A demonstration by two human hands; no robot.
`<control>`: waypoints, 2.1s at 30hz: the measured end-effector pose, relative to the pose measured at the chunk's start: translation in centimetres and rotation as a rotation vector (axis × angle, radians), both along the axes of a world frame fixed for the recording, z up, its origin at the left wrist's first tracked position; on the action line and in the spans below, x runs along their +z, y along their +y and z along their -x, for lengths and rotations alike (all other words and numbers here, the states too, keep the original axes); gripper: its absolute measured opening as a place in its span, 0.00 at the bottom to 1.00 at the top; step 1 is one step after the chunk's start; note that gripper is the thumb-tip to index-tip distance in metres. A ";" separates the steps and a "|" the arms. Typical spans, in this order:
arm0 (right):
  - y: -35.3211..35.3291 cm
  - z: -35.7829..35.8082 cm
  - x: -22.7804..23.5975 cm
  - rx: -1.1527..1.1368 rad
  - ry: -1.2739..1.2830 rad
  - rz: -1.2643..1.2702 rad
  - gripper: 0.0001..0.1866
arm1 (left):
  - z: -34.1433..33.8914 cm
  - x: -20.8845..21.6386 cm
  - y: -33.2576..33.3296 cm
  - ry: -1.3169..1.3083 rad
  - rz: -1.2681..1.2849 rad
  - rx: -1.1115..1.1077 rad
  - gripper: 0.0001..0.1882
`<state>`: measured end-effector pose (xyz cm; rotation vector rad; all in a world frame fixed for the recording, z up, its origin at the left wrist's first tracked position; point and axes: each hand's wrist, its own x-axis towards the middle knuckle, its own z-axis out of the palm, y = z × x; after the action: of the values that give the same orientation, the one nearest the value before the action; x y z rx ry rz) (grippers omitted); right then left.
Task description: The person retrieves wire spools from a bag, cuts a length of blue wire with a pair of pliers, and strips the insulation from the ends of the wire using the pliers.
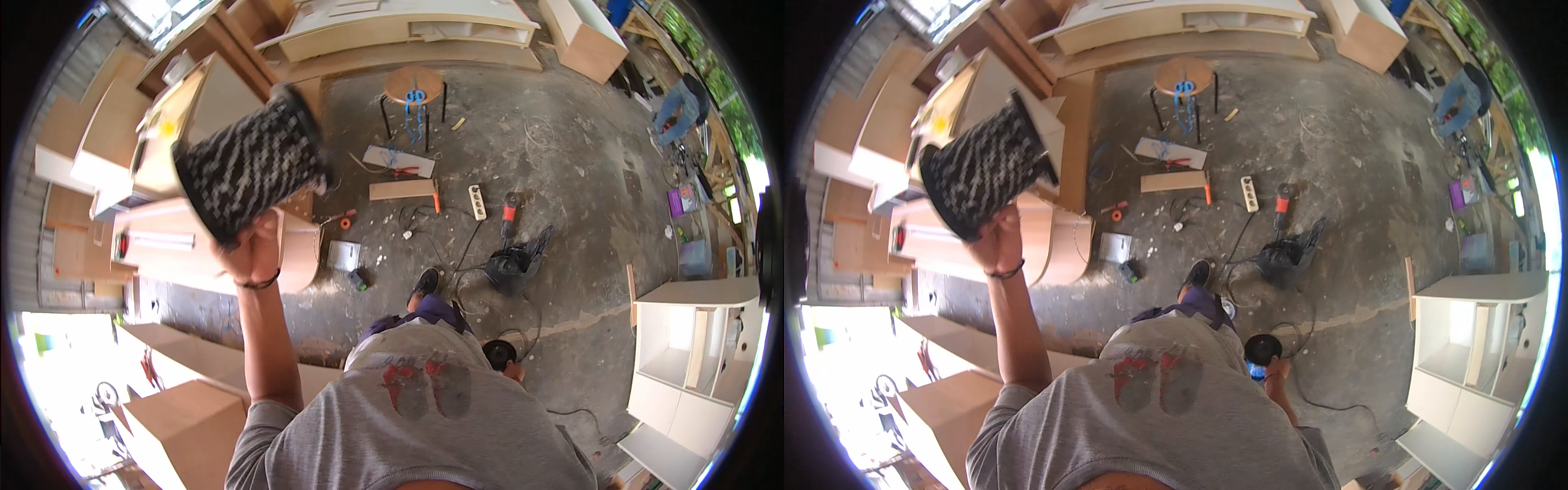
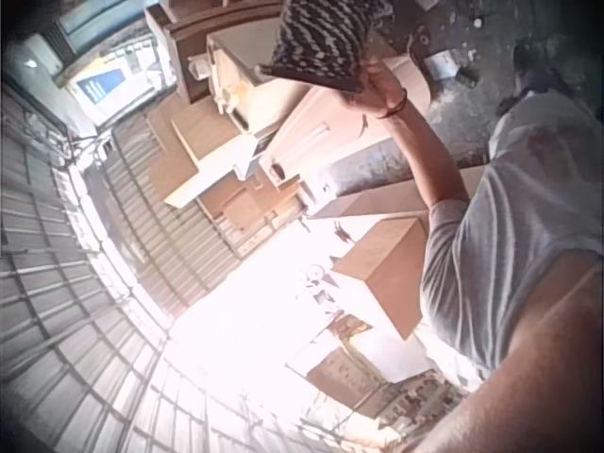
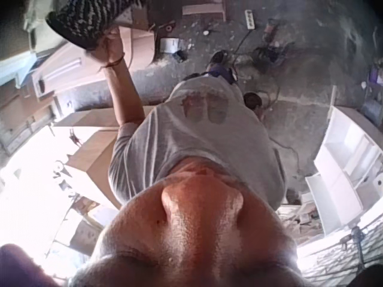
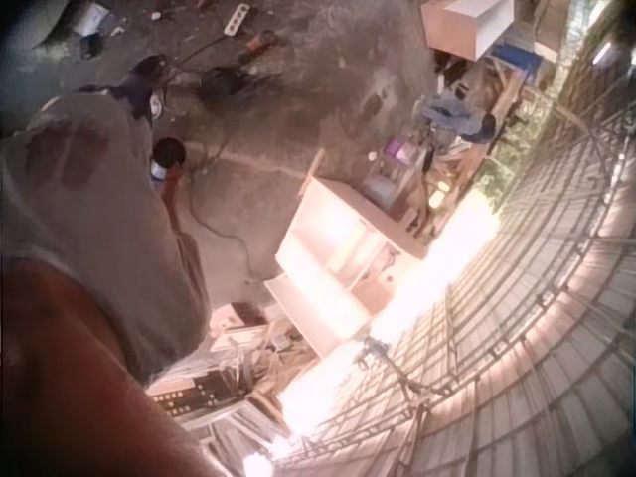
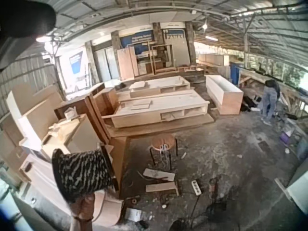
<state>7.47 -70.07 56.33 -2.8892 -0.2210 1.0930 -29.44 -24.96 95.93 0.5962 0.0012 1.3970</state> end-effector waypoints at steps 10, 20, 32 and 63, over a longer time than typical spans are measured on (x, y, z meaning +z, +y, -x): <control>16.7 -0.6 3.9 -0.823 0.015 -0.819 0.11 | -25.2 3.7 23.9 -0.017 0.029 -0.712 0.19; 16.7 10.9 7.9 -1.206 -0.446 -0.746 0.14 | -44.1 7.3 39.3 0.088 -0.146 -0.829 0.17; 16.3 8.9 5.0 -0.886 -0.105 -0.436 0.12 | -51.3 -30.3 42.4 0.832 0.347 -0.569 0.15; 51.7 -20.9 -30.0 -0.674 0.170 -1.056 0.14 | -52.1 -90.1 49.8 1.235 0.424 -0.274 0.20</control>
<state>28.41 -18.37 26.37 -1.7094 0.1484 0.7352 22.68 24.86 5.88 0.9620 1.1253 0.5573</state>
